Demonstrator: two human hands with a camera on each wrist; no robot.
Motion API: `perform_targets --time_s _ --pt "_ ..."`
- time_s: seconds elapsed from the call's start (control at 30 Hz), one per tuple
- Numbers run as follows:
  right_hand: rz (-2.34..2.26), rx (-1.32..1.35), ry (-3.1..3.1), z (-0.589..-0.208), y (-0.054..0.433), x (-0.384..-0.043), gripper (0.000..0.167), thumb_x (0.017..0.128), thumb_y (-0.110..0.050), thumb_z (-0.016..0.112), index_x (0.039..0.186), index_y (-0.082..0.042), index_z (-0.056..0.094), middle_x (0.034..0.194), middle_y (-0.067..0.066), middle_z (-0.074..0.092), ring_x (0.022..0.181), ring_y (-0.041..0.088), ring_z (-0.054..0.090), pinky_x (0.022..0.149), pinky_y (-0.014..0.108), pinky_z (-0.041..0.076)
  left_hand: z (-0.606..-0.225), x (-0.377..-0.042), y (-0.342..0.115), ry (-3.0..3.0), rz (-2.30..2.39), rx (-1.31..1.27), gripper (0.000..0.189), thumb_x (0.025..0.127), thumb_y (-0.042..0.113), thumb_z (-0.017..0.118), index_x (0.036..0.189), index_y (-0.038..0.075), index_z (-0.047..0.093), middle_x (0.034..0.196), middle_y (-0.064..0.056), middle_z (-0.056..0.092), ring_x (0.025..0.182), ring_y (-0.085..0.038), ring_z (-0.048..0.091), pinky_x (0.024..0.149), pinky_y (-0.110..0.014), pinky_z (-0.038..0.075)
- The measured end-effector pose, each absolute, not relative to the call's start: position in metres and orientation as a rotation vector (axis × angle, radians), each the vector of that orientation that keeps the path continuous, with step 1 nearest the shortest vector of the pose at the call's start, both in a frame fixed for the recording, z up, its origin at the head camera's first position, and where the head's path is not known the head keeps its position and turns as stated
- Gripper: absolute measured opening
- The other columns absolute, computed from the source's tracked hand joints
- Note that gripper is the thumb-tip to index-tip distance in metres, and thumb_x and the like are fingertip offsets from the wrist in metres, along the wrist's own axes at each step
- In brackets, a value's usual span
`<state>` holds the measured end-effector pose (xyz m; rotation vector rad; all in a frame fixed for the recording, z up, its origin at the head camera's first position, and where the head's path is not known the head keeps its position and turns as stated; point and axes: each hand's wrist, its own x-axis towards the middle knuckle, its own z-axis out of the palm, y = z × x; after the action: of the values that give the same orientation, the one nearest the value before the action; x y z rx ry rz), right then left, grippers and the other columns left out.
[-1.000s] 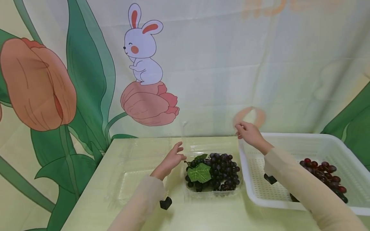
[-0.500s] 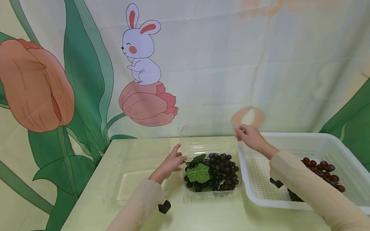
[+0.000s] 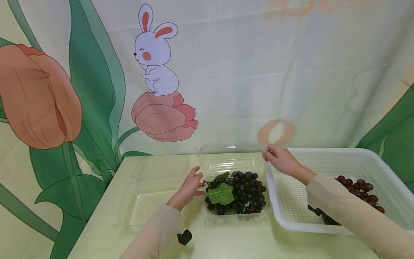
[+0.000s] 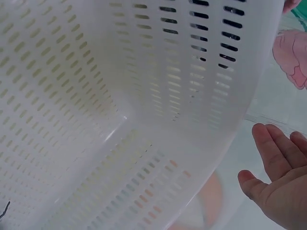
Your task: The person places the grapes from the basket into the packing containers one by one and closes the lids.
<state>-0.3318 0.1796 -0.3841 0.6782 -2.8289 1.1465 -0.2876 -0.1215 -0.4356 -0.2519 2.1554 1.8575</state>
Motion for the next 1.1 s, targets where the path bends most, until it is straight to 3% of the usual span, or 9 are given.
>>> perform_targets --time_s 0.17,0.3,0.43,0.53,0.63,0.73,0.93,1.1 --pt "1.105 0.744 -2.840 -0.385 0.177 -0.323 0.028 0.094 -0.028 0.041 0.091 -0.004 0.055 0.080 0.009 0.055 0.063 0.015 0.042 0.060 0.029 0.036 -0.438 -0.284 -0.126 2.184 1.892 -0.326 0.048 0.096 0.021 0.030 0.141 0.013 0.015 0.142 -0.018 0.024 0.113 -0.033 0.045 0.082 -0.041 0.044" --pt "1.099 0.805 -2.819 -0.387 0.173 -0.317 0.023 0.093 -0.025 0.043 0.086 -0.007 0.054 0.069 0.004 0.049 0.056 0.013 0.036 0.056 0.027 0.034 -0.438 -0.284 -0.130 2.189 1.918 -0.380 0.047 0.096 0.020 0.031 0.140 0.013 0.018 0.139 -0.016 0.029 0.107 -0.028 0.047 0.074 -0.034 0.045" --pt "1.090 0.847 -2.815 -0.389 0.171 -0.311 0.019 0.093 -0.023 0.045 0.082 -0.010 0.053 0.064 0.001 0.045 0.054 0.012 0.036 0.053 0.027 0.034 -0.437 -0.282 -0.136 2.166 1.940 -0.391 0.048 0.095 0.019 0.032 0.140 0.011 0.018 0.138 -0.018 0.029 0.110 -0.031 0.046 0.076 -0.035 0.046" --pt "1.058 0.871 -2.823 -0.391 0.171 -0.307 0.017 0.093 -0.023 0.045 0.084 -0.011 0.053 0.070 0.001 0.053 0.061 0.014 0.046 0.058 0.029 0.040 -0.437 -0.281 -0.139 2.142 1.959 -0.367 0.048 0.096 0.020 0.029 0.140 0.008 0.017 0.139 -0.020 0.028 0.114 -0.034 0.043 0.083 -0.039 0.044" --pt "1.028 0.895 -2.827 -0.392 0.171 -0.303 0.016 0.092 -0.022 0.045 0.086 -0.011 0.054 0.083 0.004 0.062 0.079 0.021 0.058 0.071 0.038 0.046 -0.438 -0.279 -0.142 2.125 1.969 -0.337 0.048 0.097 0.026 0.026 0.139 0.007 0.016 0.139 -0.021 0.027 0.117 -0.036 0.041 0.088 -0.043 0.042" --pt "1.007 0.921 -2.848 -0.392 0.171 -0.299 0.014 0.092 -0.022 0.046 0.088 -0.011 0.054 0.093 0.007 0.064 0.094 0.028 0.059 0.081 0.045 0.045 -0.439 -0.279 -0.144 2.106 1.972 -0.314 0.051 0.097 0.032 0.023 0.140 0.006 0.013 0.139 -0.022 0.026 0.120 -0.038 0.038 0.090 -0.045 0.041" --pt "0.929 1.017 -2.892 -0.390 0.174 -0.290 0.010 0.091 -0.017 0.048 0.091 -0.008 0.053 0.101 0.015 0.064 0.101 0.034 0.057 0.079 0.044 0.046 -0.437 -0.279 -0.147 2.053 1.980 -0.309 0.067 0.093 0.052 0.021 0.142 0.007 0.009 0.141 -0.022 0.026 0.123 -0.041 0.035 0.092 -0.047 0.040" --pt "0.803 1.098 -2.966 -0.387 0.175 -0.285 0.013 0.089 -0.020 0.051 0.096 -0.008 0.053 0.104 0.017 0.062 0.092 0.029 0.060 0.074 0.038 0.046 -0.436 -0.276 -0.150 1.995 1.987 -0.271 0.078 0.087 0.063 0.022 0.142 0.010 0.011 0.141 -0.023 0.021 0.124 -0.045 0.029 0.095 -0.052 0.035"
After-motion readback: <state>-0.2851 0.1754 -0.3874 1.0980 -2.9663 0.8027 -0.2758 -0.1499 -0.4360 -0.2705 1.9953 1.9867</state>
